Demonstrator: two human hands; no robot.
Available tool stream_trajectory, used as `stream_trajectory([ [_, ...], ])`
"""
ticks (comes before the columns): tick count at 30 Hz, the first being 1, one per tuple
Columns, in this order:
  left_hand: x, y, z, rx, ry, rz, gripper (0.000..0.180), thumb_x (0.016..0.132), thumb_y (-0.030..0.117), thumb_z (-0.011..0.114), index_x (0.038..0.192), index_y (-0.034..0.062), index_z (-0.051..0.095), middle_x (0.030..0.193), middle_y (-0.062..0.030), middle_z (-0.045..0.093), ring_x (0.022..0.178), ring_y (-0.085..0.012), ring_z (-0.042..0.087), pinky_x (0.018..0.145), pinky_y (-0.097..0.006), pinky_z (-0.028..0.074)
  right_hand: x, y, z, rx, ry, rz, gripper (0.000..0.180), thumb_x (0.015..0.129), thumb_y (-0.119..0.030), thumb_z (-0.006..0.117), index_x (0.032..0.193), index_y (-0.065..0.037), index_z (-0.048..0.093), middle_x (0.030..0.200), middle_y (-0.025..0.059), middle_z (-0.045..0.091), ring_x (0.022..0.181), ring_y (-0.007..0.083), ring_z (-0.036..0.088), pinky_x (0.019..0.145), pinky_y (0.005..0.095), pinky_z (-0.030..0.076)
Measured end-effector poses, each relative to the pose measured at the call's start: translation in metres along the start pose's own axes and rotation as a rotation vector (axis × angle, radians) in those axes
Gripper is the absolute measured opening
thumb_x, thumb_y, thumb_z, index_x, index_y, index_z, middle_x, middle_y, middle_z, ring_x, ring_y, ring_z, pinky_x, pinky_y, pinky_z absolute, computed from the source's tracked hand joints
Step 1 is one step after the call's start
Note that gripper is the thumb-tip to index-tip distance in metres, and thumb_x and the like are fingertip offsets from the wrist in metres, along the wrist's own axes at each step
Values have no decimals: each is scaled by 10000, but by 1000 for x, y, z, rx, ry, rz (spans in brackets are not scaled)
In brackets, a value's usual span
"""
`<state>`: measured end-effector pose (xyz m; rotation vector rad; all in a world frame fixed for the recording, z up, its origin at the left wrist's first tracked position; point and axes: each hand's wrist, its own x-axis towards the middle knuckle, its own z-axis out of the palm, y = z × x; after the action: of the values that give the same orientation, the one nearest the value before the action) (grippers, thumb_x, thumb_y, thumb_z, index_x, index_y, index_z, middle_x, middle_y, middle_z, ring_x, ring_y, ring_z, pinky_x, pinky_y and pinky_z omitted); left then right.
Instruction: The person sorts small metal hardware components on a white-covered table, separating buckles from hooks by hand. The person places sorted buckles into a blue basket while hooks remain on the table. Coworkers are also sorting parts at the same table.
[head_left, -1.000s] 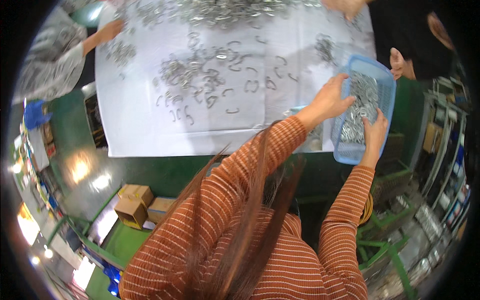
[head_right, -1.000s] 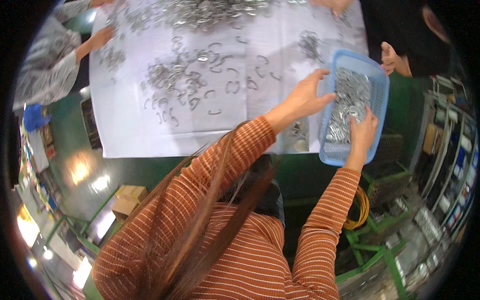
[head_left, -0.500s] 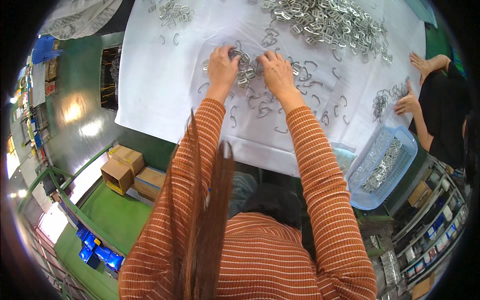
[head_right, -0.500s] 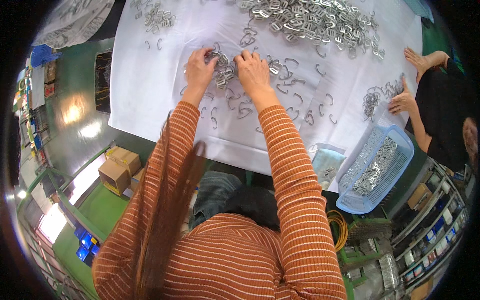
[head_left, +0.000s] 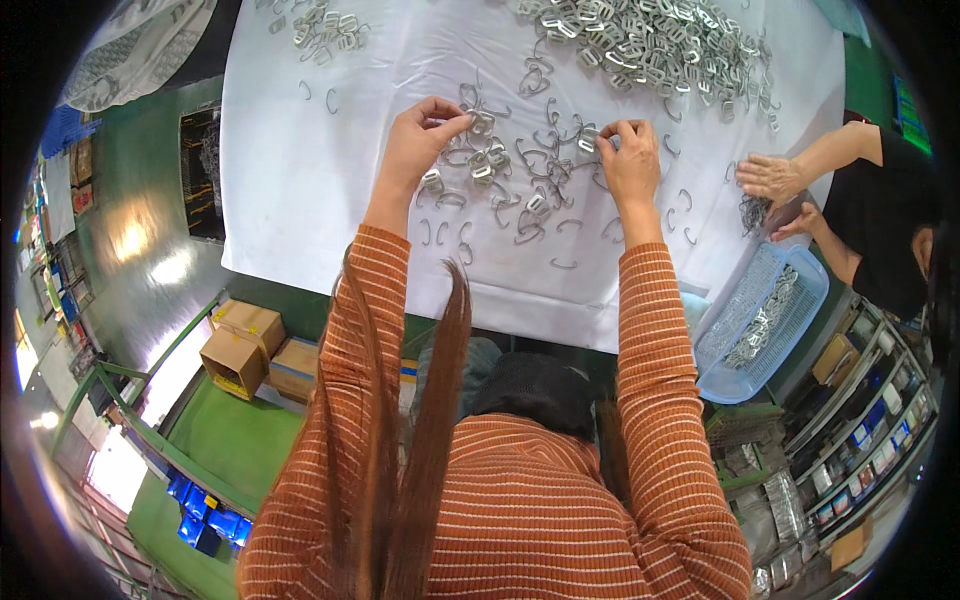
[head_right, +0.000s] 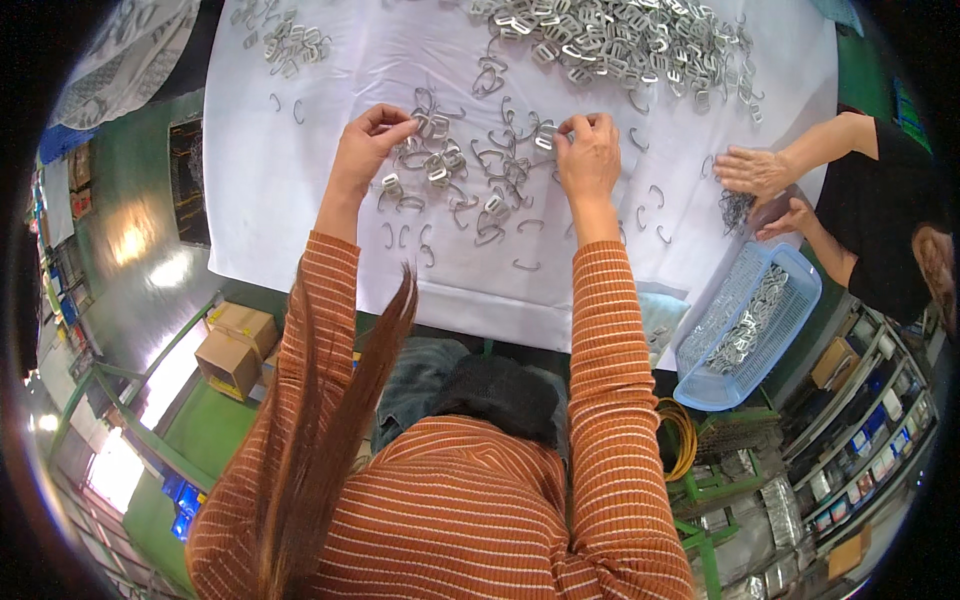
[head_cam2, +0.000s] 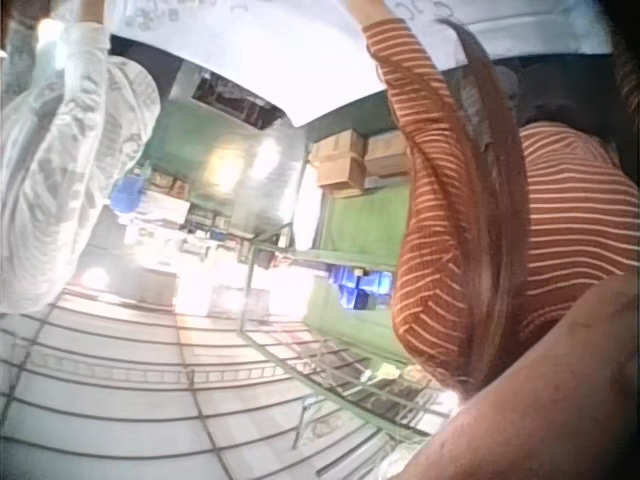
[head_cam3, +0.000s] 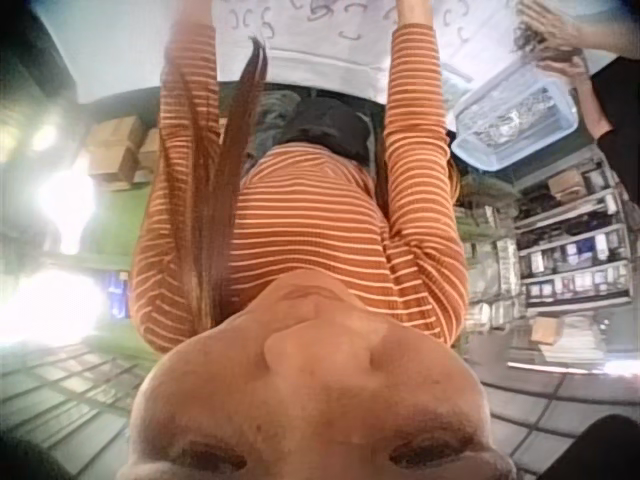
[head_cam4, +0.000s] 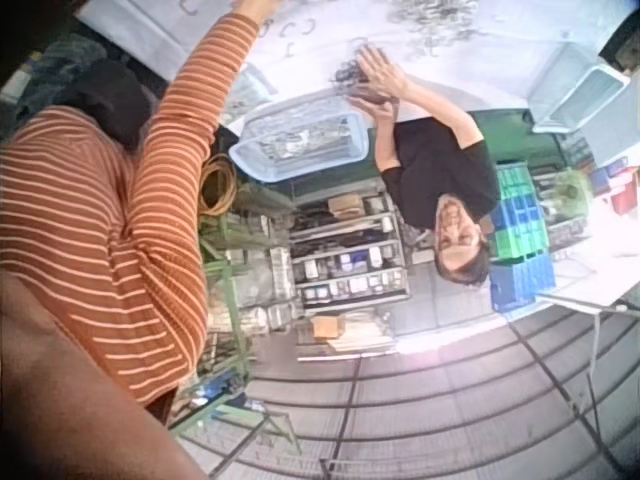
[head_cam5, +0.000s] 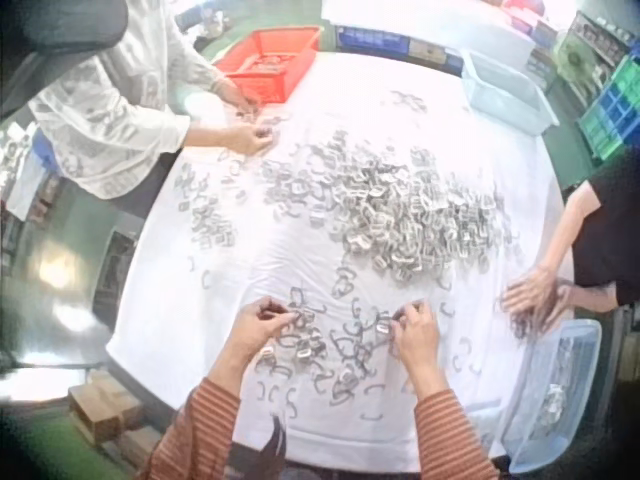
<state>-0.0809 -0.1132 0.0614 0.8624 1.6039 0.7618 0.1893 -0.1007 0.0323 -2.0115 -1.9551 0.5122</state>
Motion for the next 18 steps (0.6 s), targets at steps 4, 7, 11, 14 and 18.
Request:
stream_trajectory([
  [4, 3, -2, -19, -395, -176, -142, 114, 806, 145, 635, 881, 69, 596, 780, -5, 599, 714, -111, 561, 642, -215, 428, -6, 7, -3, 112, -45, 66, 169, 698, -160, 697, 844, -104, 634, 943, 63, 533, 914, 245, 529, 763, 373, 453],
  [7, -6, 2, -20, -733, -379, -44, 99, 844, 119, 557, 928, 66, 558, 876, -36, 606, 750, -151, 589, 602, -235, 459, -14, 1, -2, 171, -15, 48, 156, 699, -160, 695, 830, -102, 635, 934, 60, 531, 904, 239, 533, 738, 370, 456],
  [11, 3, 0, -5, -708, -316, -103, 139, 833, 176, 577, 903, 57, 565, 843, -38, 617, 739, -164, 594, 614, -243, 465, -12, -2, 3, 87, -85, 5, 205, 698, -165, 701, 876, -96, 627, 921, 57, 534, 881, 232, 547, 712, 344, 458],
  [14, 12, -11, 11, -102, -43, -59, 201, 787, 217, 625, 875, 41, 585, 800, -71, 621, 708, -191, 594, 607, -274, 466, -15, 1, -7, 435, -303, 129, 239, 705, -134, 701, 913, -66, 605, 913, 48, 543, 816, 188, 568, 694, 305, 455],
  [18, 5, -30, 36, 622, 290, 304, 301, 702, 271, 699, 856, 28, 613, 769, -127, 613, 670, -224, 586, 587, -312, 457, -46, -3, -38, 1180, -661, 369, 270, 720, -91, 690, 953, -35, 566, 857, 26, 562, 722, 111, 556, 634, 260, 447],
])
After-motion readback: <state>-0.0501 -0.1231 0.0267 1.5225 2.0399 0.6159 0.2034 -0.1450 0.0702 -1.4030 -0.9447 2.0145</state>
